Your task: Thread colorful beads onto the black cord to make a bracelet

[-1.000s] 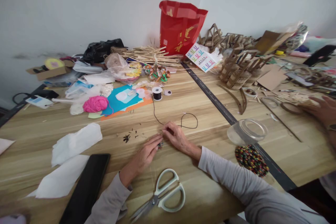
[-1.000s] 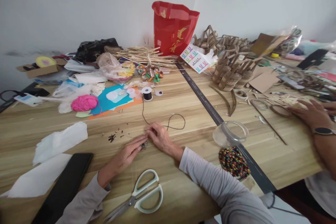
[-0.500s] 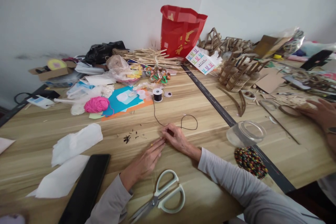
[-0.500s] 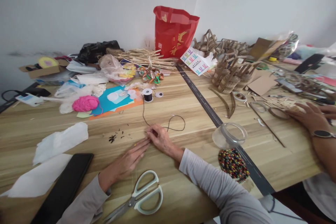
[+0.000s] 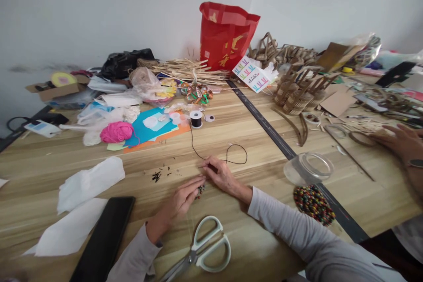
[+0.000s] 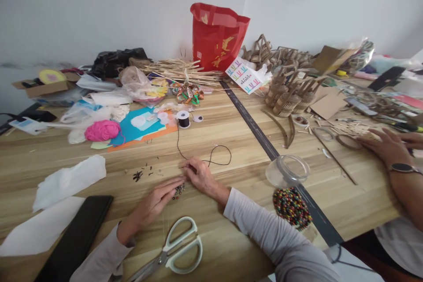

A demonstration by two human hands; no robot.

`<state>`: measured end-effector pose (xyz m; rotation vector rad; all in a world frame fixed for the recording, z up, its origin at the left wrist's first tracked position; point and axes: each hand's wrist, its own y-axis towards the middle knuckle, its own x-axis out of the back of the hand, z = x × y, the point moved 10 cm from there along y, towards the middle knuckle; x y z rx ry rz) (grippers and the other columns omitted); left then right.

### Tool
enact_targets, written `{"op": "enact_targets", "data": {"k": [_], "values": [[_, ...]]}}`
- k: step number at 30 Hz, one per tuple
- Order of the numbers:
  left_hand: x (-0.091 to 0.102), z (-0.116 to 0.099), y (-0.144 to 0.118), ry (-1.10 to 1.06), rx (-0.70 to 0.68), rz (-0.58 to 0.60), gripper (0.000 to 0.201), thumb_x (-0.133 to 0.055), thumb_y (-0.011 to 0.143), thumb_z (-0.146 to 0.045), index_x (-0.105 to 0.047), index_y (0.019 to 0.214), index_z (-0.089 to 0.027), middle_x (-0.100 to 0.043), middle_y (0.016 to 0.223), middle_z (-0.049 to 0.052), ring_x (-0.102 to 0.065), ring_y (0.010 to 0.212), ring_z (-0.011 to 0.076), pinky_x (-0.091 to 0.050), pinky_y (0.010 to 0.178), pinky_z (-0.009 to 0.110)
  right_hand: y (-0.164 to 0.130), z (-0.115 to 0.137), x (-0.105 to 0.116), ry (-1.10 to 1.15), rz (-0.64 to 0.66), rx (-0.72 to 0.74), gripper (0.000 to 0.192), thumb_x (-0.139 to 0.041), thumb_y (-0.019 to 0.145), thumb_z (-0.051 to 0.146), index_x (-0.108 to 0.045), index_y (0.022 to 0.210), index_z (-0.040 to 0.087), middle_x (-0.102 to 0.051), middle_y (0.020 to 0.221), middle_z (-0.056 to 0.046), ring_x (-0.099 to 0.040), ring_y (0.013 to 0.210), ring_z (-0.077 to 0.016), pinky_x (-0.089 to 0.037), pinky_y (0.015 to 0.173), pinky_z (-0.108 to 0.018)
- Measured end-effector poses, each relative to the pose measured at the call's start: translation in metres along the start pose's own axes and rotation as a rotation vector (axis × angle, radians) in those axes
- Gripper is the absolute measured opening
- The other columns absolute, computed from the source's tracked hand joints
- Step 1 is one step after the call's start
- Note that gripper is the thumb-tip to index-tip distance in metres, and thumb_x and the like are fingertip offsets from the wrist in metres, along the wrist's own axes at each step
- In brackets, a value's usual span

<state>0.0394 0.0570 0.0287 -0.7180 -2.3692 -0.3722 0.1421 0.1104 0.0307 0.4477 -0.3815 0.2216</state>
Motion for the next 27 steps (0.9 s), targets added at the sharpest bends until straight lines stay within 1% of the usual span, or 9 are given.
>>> {"op": "enact_targets", "data": {"k": [3, 6, 8, 10, 14, 19, 24, 27], "values": [[0.014, 0.015, 0.002, -0.077, 0.090, -0.138, 0.034, -0.042, 0.091, -0.026, -0.063, 0.116, -0.019, -0.063, 0.124, 0.009, -0.056, 0.116, 0.0233, -0.042, 0.103, 0.042, -0.001, 0.002, -0.001, 0.021, 0.018, 0.005, 0.011, -0.053, 0.085, 0.017, -0.062, 0.090, 0.017, -0.060, 0.078, -0.003, -0.056, 0.072, -0.0141, -0.044, 0.065, -0.024], [0.028, 0.030, 0.002, -0.135, 0.172, -0.286, 0.027, -0.049, 0.087, -0.027, -0.067, 0.103, -0.017, -0.070, 0.108, 0.010, -0.064, 0.100, 0.0232, -0.050, 0.091, 0.039, -0.002, 0.008, -0.001, 0.029, 0.020, 0.047, 0.008, -0.054, 0.086, 0.019, -0.061, 0.087, 0.017, -0.059, 0.075, -0.002, -0.055, 0.069, -0.0135, -0.044, 0.062, -0.024], [0.034, 0.036, 0.003, -0.167, 0.197, -0.354, 0.022, -0.054, 0.083, -0.027, -0.067, 0.097, -0.016, -0.072, 0.098, 0.009, -0.066, 0.090, 0.0222, -0.052, 0.083, 0.035, -0.002, 0.014, -0.001, 0.010, 0.021, 0.102, 0.008, -0.054, 0.087, 0.020, -0.061, 0.084, 0.016, -0.059, 0.074, -0.003, -0.055, 0.069, -0.0137, -0.044, 0.062, -0.024], [0.037, 0.037, 0.006, -0.176, 0.200, -0.389, 0.018, -0.058, 0.079, -0.026, -0.067, 0.091, -0.015, -0.072, 0.091, 0.008, -0.067, 0.084, 0.0216, -0.053, 0.078, 0.033, -0.003, 0.020, -0.002, -0.005, 0.025, 0.150, 0.010, -0.052, 0.088, 0.022, -0.060, 0.084, 0.016, -0.059, 0.075, -0.003, -0.054, 0.070, -0.0143, -0.044, 0.064, -0.026], [0.039, 0.031, 0.012, -0.158, 0.175, -0.390, 0.015, -0.059, 0.079, -0.025, -0.069, 0.085, -0.015, -0.071, 0.085, 0.007, -0.066, 0.079, 0.0202, -0.051, 0.072, 0.030, -0.004, 0.025, -0.005, -0.011, 0.053, 0.194, 0.014, -0.050, 0.091, 0.026, -0.059, 0.084, 0.017, -0.059, 0.076, -0.004, -0.055, 0.071, -0.0148, -0.045, 0.065, -0.027], [0.040, 0.022, 0.013, -0.059, 0.142, -0.390, 0.015, -0.056, 0.080, -0.022, -0.066, 0.071, -0.015, -0.067, 0.069, 0.004, -0.061, 0.067, 0.0171, -0.046, 0.065, 0.026, -0.007, 0.031, -0.009, -0.013, 0.093, 0.230, 0.014, -0.050, 0.091, 0.027, -0.059, 0.087, 0.017, -0.059, 0.077, -0.005, -0.056, 0.072, -0.0151, -0.046, 0.065, -0.027], [0.037, 0.019, 0.010, -0.046, 0.138, -0.364, 0.014, -0.056, 0.080, -0.020, -0.064, 0.069, -0.016, -0.065, 0.067, 0.003, -0.058, 0.065, 0.0162, -0.045, 0.064, 0.025, -0.012, 0.040, -0.017, -0.087, 0.157, 0.316, 0.016, -0.046, 0.093, 0.023, -0.060, 0.091, 0.017, -0.060, 0.083, -0.007, -0.056, 0.077, -0.0160, -0.048, 0.069, -0.028], [0.036, 0.019, 0.007, -0.064, 0.145, -0.360, 0.014, -0.056, 0.079, -0.020, -0.065, 0.069, -0.016, -0.065, 0.067, 0.003, -0.058, 0.063, 0.0160, -0.045, 0.062, 0.025, -0.015, 0.042, -0.020, -0.157, 0.169, 0.363, 0.017, -0.045, 0.093, 0.022, -0.061, 0.091, 0.016, -0.060, 0.084, -0.008, -0.056, 0.077, -0.0165, -0.048, 0.069, -0.028]]}}
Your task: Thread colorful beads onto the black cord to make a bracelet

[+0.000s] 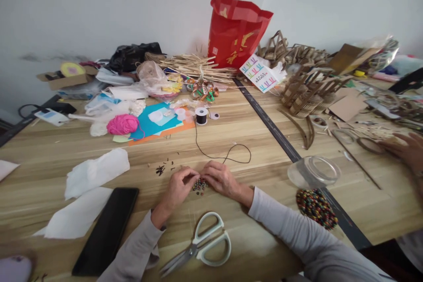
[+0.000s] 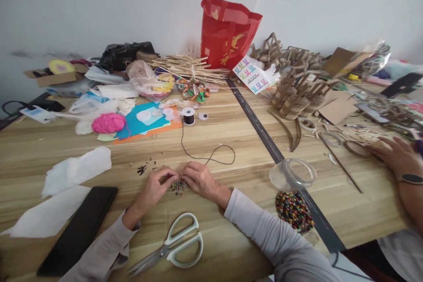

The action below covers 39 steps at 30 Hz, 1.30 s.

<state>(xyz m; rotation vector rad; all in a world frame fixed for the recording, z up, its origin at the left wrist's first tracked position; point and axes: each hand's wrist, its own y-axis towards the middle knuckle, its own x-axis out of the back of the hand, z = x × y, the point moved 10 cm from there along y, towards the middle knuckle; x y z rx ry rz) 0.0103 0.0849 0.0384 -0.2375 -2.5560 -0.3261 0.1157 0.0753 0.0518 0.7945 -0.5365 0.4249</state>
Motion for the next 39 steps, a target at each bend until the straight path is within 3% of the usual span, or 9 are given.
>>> {"op": "enact_targets", "data": {"k": [8, 24, 31, 35, 39], "values": [[0.000, 0.001, -0.005, -0.043, 0.004, 0.027, 0.014, -0.056, 0.079, -0.021, -0.064, 0.069, -0.016, -0.064, 0.066, 0.003, -0.057, 0.062, 0.0156, -0.044, 0.060, 0.024, -0.005, 0.002, -0.008, -0.131, 0.041, 0.052, 0.017, -0.045, 0.094, 0.024, -0.059, 0.088, 0.016, -0.059, 0.081, -0.007, -0.054, 0.075, -0.0168, -0.045, 0.069, -0.029], [-0.001, -0.003, -0.009, 0.021, -0.036, 0.027, 0.008, -0.060, 0.077, -0.017, -0.064, 0.070, -0.016, -0.063, 0.067, 0.003, -0.059, 0.065, 0.0161, -0.046, 0.063, 0.026, -0.004, 0.004, -0.005, -0.065, 0.045, 0.027, 0.015, -0.043, 0.094, 0.022, -0.056, 0.087, 0.017, -0.056, 0.082, -0.007, -0.052, 0.076, -0.0170, -0.045, 0.068, -0.029], [-0.020, -0.022, -0.019, 0.192, -0.258, 0.243, 0.005, -0.065, 0.076, -0.015, -0.067, 0.073, -0.018, -0.062, 0.070, 0.003, -0.057, 0.071, 0.0172, -0.045, 0.069, 0.029, -0.003, -0.001, 0.014, 0.050, -0.091, -0.040, 0.008, -0.045, 0.092, 0.018, -0.053, 0.088, 0.018, -0.053, 0.083, -0.006, -0.052, 0.079, -0.0165, -0.046, 0.069, -0.029], [-0.028, -0.032, -0.026, 0.332, -0.387, 0.277, 0.008, -0.063, 0.079, -0.014, -0.069, 0.075, -0.018, -0.062, 0.074, 0.005, -0.054, 0.080, 0.0206, -0.043, 0.076, 0.032, -0.004, -0.004, 0.013, 0.046, -0.093, -0.054, 0.007, -0.046, 0.091, 0.018, -0.052, 0.088, 0.018, -0.053, 0.081, -0.005, -0.052, 0.077, -0.0163, -0.045, 0.068, -0.029], [-0.033, -0.033, -0.029, 0.402, -0.412, 0.294, 0.012, -0.059, 0.082, -0.015, -0.069, 0.077, -0.020, -0.062, 0.078, 0.005, -0.052, 0.086, 0.0224, -0.041, 0.081, 0.035, -0.005, -0.006, 0.011, 0.038, -0.083, -0.070, 0.008, -0.045, 0.091, 0.019, -0.052, 0.088, 0.018, -0.054, 0.081, -0.005, -0.052, 0.076, -0.0163, -0.045, 0.068, -0.029]]}}
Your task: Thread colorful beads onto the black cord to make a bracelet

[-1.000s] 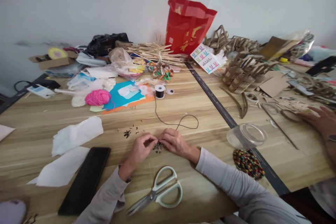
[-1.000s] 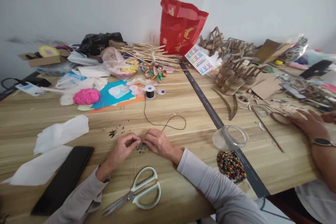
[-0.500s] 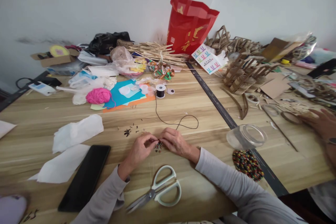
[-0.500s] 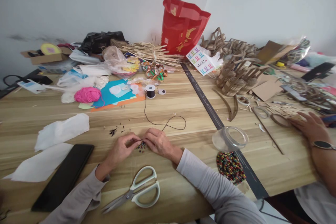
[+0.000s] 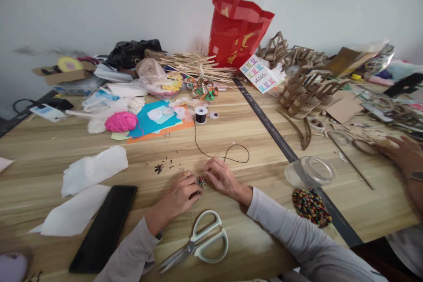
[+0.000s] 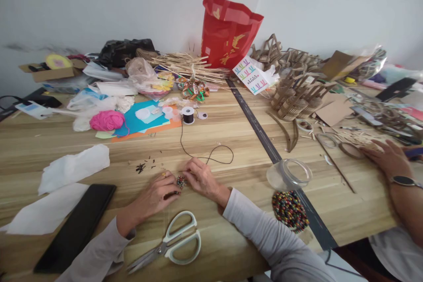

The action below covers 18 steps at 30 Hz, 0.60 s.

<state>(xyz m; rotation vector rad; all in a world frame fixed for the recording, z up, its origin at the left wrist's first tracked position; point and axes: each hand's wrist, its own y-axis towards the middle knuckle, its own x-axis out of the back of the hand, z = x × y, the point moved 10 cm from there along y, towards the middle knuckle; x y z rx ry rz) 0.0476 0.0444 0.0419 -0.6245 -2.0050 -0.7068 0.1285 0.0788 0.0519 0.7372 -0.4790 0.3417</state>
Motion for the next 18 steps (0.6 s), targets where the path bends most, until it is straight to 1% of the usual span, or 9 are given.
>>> {"op": "enact_targets", "data": {"k": [5, 8, 10, 13, 15, 18], "values": [[-0.002, -0.001, 0.000, 0.004, 0.008, 0.009, 0.015, -0.057, 0.084, -0.015, -0.069, 0.077, -0.019, -0.063, 0.078, 0.005, -0.053, 0.086, 0.0223, -0.041, 0.084, 0.037, 0.001, 0.002, 0.000, 0.001, -0.004, 0.003, 0.008, -0.045, 0.091, 0.019, -0.051, 0.086, 0.018, -0.053, 0.078, -0.005, -0.051, 0.074, -0.0161, -0.044, 0.066, -0.028], [0.005, 0.001, 0.002, -0.089, 0.031, -0.036, 0.015, -0.056, 0.083, -0.015, -0.069, 0.077, -0.019, -0.065, 0.076, 0.005, -0.056, 0.082, 0.0207, -0.044, 0.081, 0.035, 0.002, 0.002, -0.001, -0.001, 0.005, 0.012, 0.009, -0.044, 0.092, 0.020, -0.051, 0.086, 0.019, -0.053, 0.078, -0.005, -0.051, 0.074, -0.0163, -0.044, 0.065, -0.028], [0.012, 0.010, 0.003, -0.215, 0.100, -0.106, 0.013, -0.057, 0.082, -0.014, -0.069, 0.077, -0.018, -0.066, 0.075, 0.005, -0.058, 0.077, 0.0188, -0.046, 0.077, 0.033, 0.002, 0.003, -0.001, -0.003, 0.010, 0.016, 0.009, -0.044, 0.092, 0.020, -0.051, 0.087, 0.019, -0.053, 0.079, -0.005, -0.051, 0.074, -0.0164, -0.044, 0.065, -0.028], [0.020, 0.034, -0.002, -0.430, 0.265, -0.242, 0.009, -0.060, 0.079, -0.015, -0.069, 0.076, -0.017, -0.068, 0.073, 0.005, -0.062, 0.071, 0.0174, -0.049, 0.070, 0.030, 0.001, 0.006, -0.001, -0.003, 0.013, 0.031, 0.008, -0.044, 0.091, 0.019, -0.050, 0.087, 0.019, -0.053, 0.080, -0.005, -0.051, 0.074, -0.0164, -0.043, 0.066, -0.028], [0.020, 0.049, -0.007, -0.559, 0.371, -0.316, 0.007, -0.064, 0.076, -0.019, -0.069, 0.074, -0.016, -0.069, 0.073, 0.005, -0.064, 0.070, 0.0179, -0.051, 0.067, 0.029, 0.001, 0.009, -0.002, -0.007, 0.015, 0.050, 0.008, -0.043, 0.091, 0.018, -0.049, 0.087, 0.019, -0.053, 0.079, -0.005, -0.050, 0.074, -0.0166, -0.043, 0.065, -0.028], [0.016, 0.064, -0.012, -0.703, 0.470, -0.358, 0.009, -0.068, 0.072, -0.023, -0.070, 0.072, -0.015, -0.071, 0.072, 0.006, -0.066, 0.068, 0.0183, -0.052, 0.063, 0.028, 0.001, 0.015, -0.003, -0.031, 0.018, 0.071, 0.008, -0.042, 0.092, 0.019, -0.049, 0.088, 0.019, -0.053, 0.078, -0.005, -0.050, 0.073, -0.0170, -0.043, 0.065, -0.028]]}}
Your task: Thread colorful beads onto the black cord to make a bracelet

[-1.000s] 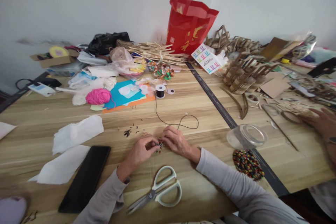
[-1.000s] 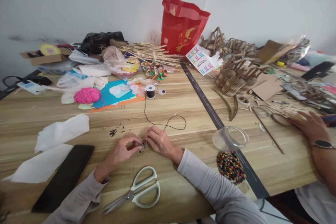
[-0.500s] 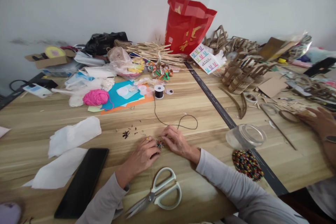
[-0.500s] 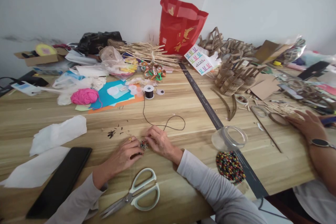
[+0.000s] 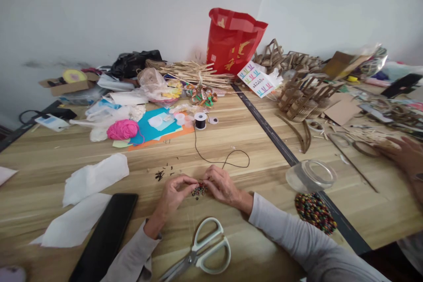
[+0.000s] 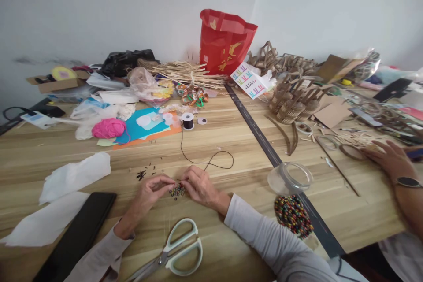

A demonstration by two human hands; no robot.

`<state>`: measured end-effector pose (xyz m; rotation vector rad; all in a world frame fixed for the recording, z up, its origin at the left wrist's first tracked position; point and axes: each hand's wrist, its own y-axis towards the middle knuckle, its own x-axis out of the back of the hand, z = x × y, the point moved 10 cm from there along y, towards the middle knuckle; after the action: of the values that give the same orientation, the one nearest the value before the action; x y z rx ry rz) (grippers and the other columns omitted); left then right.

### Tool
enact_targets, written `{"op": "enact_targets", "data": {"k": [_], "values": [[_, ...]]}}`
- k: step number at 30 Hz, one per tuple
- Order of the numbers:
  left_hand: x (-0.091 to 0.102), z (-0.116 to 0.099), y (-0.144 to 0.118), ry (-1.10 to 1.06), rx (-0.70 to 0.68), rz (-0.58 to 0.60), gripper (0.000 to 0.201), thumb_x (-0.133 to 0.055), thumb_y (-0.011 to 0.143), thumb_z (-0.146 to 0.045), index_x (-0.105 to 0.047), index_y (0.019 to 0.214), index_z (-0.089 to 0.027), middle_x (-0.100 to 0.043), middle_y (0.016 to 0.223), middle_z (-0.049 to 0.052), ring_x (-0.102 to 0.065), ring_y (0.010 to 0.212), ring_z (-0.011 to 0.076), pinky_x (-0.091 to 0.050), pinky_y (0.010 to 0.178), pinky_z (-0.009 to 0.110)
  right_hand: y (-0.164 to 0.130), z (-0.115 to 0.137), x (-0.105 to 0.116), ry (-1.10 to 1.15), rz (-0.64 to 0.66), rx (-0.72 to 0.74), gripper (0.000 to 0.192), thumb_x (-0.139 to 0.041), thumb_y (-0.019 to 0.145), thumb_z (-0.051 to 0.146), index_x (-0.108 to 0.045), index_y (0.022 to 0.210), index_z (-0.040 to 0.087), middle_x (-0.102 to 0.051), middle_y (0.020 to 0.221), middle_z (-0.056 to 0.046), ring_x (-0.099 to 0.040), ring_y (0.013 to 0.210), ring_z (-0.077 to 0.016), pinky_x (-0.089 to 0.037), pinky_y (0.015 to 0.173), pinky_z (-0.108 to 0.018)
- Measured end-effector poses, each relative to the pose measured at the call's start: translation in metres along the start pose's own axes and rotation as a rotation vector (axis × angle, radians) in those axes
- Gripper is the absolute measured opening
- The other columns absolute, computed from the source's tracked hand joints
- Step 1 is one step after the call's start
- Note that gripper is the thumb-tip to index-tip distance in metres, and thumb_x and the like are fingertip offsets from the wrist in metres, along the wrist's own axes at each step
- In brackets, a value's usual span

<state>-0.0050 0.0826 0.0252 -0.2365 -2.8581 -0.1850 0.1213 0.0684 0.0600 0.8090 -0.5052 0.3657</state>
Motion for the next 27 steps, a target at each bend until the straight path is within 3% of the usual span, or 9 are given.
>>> {"op": "enact_targets", "data": {"k": [9, 27], "values": [[0.001, 0.005, 0.001, -0.093, 0.025, -0.015, 0.010, -0.071, 0.067, -0.024, -0.069, 0.068, -0.015, -0.070, 0.068, 0.005, -0.065, 0.064, 0.0169, -0.053, 0.061, 0.026, 0.001, 0.013, -0.005, -0.023, 0.031, 0.055, 0.011, -0.040, 0.092, 0.018, -0.048, 0.085, 0.019, -0.053, 0.074, -0.005, -0.048, 0.070, -0.0174, -0.041, 0.064, -0.029], [-0.003, 0.010, 0.001, -0.140, 0.114, 0.033, 0.009, -0.069, 0.065, -0.022, -0.069, 0.069, -0.014, -0.069, 0.068, 0.005, -0.062, 0.065, 0.0166, -0.050, 0.063, 0.025, 0.002, 0.009, -0.009, 0.025, 0.076, 0.027, 0.009, -0.041, 0.091, 0.016, -0.048, 0.086, 0.018, -0.052, 0.075, -0.004, -0.047, 0.071, -0.0164, -0.040, 0.066, -0.029]]}}
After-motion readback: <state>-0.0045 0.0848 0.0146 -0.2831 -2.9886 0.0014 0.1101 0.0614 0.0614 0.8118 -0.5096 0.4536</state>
